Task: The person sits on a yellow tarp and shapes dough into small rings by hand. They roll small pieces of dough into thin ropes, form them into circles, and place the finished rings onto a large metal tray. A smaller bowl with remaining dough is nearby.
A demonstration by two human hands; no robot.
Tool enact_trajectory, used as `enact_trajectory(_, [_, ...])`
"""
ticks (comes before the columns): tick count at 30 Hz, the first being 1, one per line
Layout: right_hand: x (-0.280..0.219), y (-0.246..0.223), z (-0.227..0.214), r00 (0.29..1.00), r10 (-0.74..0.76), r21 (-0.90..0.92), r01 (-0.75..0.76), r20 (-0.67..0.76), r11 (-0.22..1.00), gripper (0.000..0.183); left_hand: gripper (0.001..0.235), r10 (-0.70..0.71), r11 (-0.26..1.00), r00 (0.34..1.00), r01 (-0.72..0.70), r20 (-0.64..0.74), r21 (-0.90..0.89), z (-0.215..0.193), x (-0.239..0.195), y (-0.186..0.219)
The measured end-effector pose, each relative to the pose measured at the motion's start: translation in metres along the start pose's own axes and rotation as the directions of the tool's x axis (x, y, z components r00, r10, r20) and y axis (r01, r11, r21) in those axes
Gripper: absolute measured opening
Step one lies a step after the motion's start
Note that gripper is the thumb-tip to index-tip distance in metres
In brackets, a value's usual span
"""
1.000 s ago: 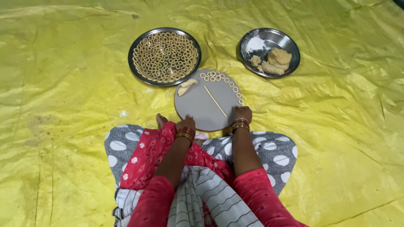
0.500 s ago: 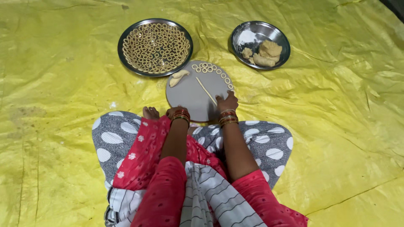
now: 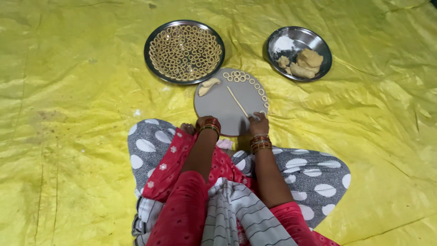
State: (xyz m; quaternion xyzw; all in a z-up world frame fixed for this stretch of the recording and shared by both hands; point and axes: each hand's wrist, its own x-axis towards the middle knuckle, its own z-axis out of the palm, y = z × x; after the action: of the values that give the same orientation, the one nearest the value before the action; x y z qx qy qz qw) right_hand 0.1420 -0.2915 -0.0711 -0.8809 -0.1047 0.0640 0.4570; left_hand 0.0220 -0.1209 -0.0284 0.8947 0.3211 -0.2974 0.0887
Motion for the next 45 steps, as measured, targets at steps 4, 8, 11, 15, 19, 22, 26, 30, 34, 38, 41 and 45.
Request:
enact_trajectory(4, [-0.004,-0.019,0.007,0.982,-0.144,-0.052,0.138,-0.124,0.989,0.034,0.039,0.041,0.998,0.999,-0.041,-0.006,0.039,-0.010,0.005,-0.008])
enact_trajectory(8, [-0.026,-0.039,0.019,0.969,-0.218,-0.165,0.235,0.112,0.958,0.026,0.039,0.161,0.979,0.987,-0.159,-0.006,0.124,-0.018,-0.005,-0.014])
enact_trajectory(11, [-0.036,-0.045,0.031,0.906,-0.401,-0.280,0.423,0.136,0.862,0.024,0.040,0.255,0.948,0.967,-0.250,-0.001,0.198,-0.022,-0.018,-0.023])
enact_trajectory(15, [-0.036,-0.035,0.038,0.915,-0.353,-0.362,0.403,0.197,0.841,0.029,0.044,0.250,0.957,0.964,-0.260,0.087,0.129,-0.034,-0.024,-0.040])
enact_trajectory(19, [-0.008,-0.017,0.029,0.922,-0.325,-0.451,0.203,-0.210,0.869,0.048,0.051,0.251,0.962,0.965,-0.257,0.073,0.095,-0.037,-0.020,-0.035])
enact_trajectory(22, [0.019,-0.002,0.020,0.894,0.089,-0.246,-0.215,-0.440,0.945,0.061,0.051,0.255,0.962,0.966,-0.258,0.048,0.086,-0.033,-0.015,-0.031])
enact_trajectory(26, [0.027,0.017,0.027,0.913,0.061,-0.170,-0.140,-0.404,0.975,0.051,0.054,0.236,0.972,0.971,-0.236,0.048,0.008,-0.029,-0.004,-0.035])
enact_trajectory(30, [0.030,0.025,0.031,0.894,0.053,-0.132,-0.124,-0.444,0.983,0.042,0.059,0.230,0.968,0.970,-0.221,0.073,-0.121,-0.028,0.008,-0.046])
enact_trajectory(34, [0.031,0.026,0.030,0.885,0.089,-0.074,-0.137,-0.456,0.988,0.022,0.056,0.235,0.965,0.969,-0.223,0.082,-0.136,-0.028,0.014,-0.048])
enact_trajectory(38, [0.025,0.019,0.023,0.877,-0.015,-0.255,-0.123,-0.480,0.959,0.014,0.053,0.220,0.965,0.974,-0.211,0.044,-0.156,-0.032,0.013,-0.044])
enact_trajectory(41, [0.021,0.009,0.022,0.899,-0.028,-0.319,-0.125,-0.436,0.940,0.011,0.053,0.218,0.966,0.976,-0.212,0.025,-0.151,-0.036,0.006,-0.044])
enact_trajectory(45, [0.021,0.004,0.015,0.917,0.056,-0.205,-0.147,-0.395,0.968,0.011,0.049,0.213,0.963,0.977,-0.210,-0.001,-0.170,-0.040,0.002,-0.046])
